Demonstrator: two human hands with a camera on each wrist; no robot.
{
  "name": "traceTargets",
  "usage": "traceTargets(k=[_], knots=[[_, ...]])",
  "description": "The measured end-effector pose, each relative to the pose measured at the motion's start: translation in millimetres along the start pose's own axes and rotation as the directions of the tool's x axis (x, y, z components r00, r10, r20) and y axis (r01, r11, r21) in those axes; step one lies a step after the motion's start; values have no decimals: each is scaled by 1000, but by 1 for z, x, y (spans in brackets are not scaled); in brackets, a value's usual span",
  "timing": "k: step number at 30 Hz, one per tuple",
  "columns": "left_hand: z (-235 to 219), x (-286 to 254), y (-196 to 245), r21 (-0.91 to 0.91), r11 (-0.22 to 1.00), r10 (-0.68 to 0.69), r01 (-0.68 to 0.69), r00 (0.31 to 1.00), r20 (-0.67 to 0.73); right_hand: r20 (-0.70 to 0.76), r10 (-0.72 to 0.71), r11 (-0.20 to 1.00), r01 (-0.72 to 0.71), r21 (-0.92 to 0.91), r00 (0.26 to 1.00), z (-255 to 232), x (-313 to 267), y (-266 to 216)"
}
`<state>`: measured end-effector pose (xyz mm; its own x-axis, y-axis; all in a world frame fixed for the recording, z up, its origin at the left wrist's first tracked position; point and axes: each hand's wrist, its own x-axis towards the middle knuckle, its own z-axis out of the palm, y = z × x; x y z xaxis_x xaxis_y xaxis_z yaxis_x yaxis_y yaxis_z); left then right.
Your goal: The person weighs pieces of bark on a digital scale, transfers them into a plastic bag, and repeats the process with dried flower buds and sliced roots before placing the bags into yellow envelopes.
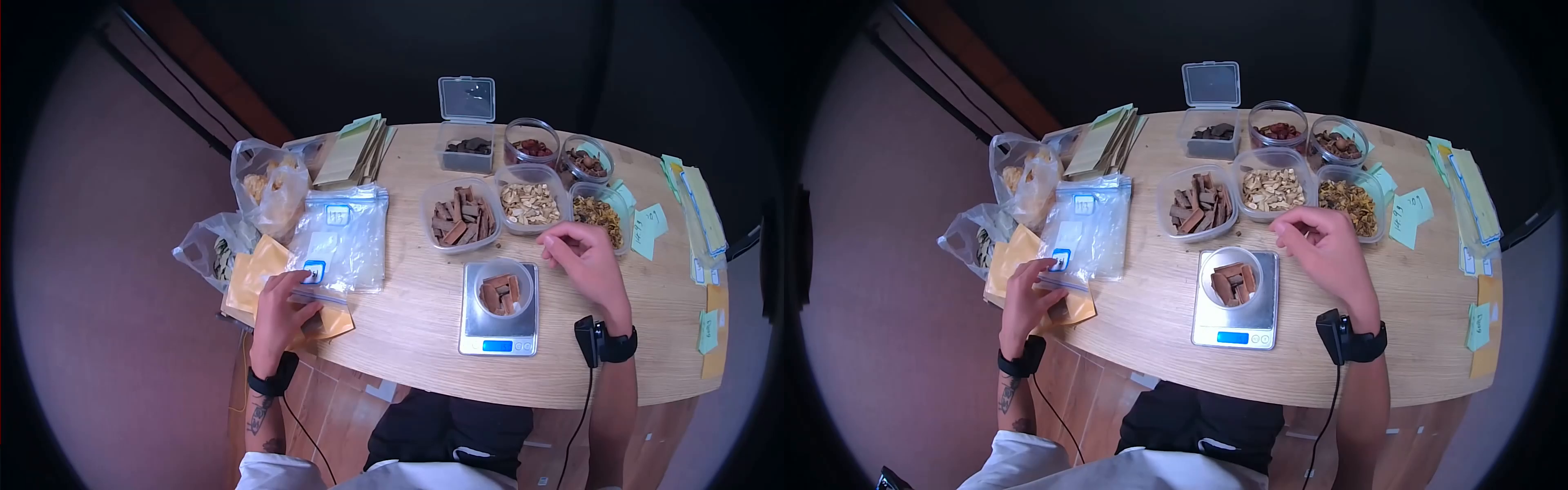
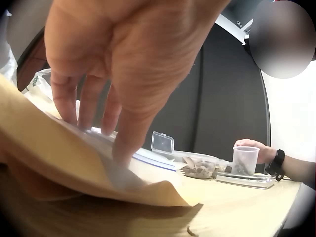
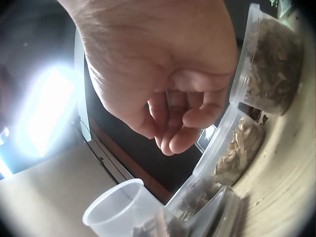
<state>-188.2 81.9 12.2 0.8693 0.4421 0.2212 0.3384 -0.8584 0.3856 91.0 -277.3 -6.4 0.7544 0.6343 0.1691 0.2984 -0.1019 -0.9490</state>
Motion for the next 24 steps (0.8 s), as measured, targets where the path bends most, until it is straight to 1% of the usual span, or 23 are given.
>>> traceTargets(k=[1, 4, 6, 7, 9, 10, 11, 12, 13, 14, 15, 16, 17, 18, 19, 20, 21, 23, 24], knots=[[1, 0, -2, 12, 1000, 25, -25, 1000, 10, -3, 0, 1000, 0, -7, 1000, -1, -1, -1], [9, 0, -11, 44, 995, 95, -93, 995, -30, -106, -1, 996, 10, 87, 994, -3, -5, -10], [9, -2, -11, 48, 997, 70, -67, 996, -60, -312, -14, 1000, 15, 1, 950, -1, -24, -26], [8, -2, -11, 51, 997, 58, -54, 995, -77, -410, -31, 999, 15, -41, 911, 2, -37, -36], [4, -4, -8, 85, 994, 75, -63, 987, -140, -511, 26, 1000, -31, -2, 859, 12, -75, -60], [3, -3, -6, 98, 992, 91, -75, 982, -163, -504, -48, 996, 83, 46, 862, 24, -94, -62], [3, -3, -5, 72, 995, 82, -66, 967, -243, -503, -125, 977, 195, 90, 855, 41, -112, -65], [2, -4, -4, 45, 997, 69, -58, 945, -319, -490, -27, 986, 103, 129, 871, 72, -127, -73], [1, -6, 0, 18, 998, 56, -53, 918, -392, -305, -40, 988, 84, 133, 952, 93, -133, -82], [-1, -7, 9, 22, 998, 68, -65, 899, -432, -156, -180, 982, 186, 19, 971, 111, -125, -99], [-5, -9, 18, 26, 997, 79, -76, 878, -472, 67, -84, 983, 72, 168, 994, 136, -125, -96], [-6, -11, 25, 17, 995, 93, -97, 866, -492, 188, -4, 937, -62, 342, 982, 164, -121, -93], [-6, -14, 32, 8, 995, 91, -100, 862, -499, 158, -59, 899, -17, 438, 986, 197, -118, -78], [-4, -18, 41, 0, 995, 86, -99, 856, -509, 172, -29, 896, -51, 440, 985, 216, -112, -74], [-2, -23, 47, -5, 996, 77, -94, 849, -523, 97, -31, 879, -19, 476, 995, 233, -104, -75], [0, -26, 50, 4, 988, 132, -154, 832, -539, 25, -33, 860, 16, 510, 999, 250, -96, -76], [0, -33, 56, -4, 989, 124, -146, 857, -501, -47, -31, 838, 52, 543, 998, 261, -90, -78], [0, -48, 70, -20, 991, 111, -133, 895, -431, -57, 22, 758, 21, 652, 998, 271, -80, -82], [2, -57, 72, -16, 988, 136, -156, 907, -399, -55, 48, 712, 5, 702, 997, 273, -78, -83]])
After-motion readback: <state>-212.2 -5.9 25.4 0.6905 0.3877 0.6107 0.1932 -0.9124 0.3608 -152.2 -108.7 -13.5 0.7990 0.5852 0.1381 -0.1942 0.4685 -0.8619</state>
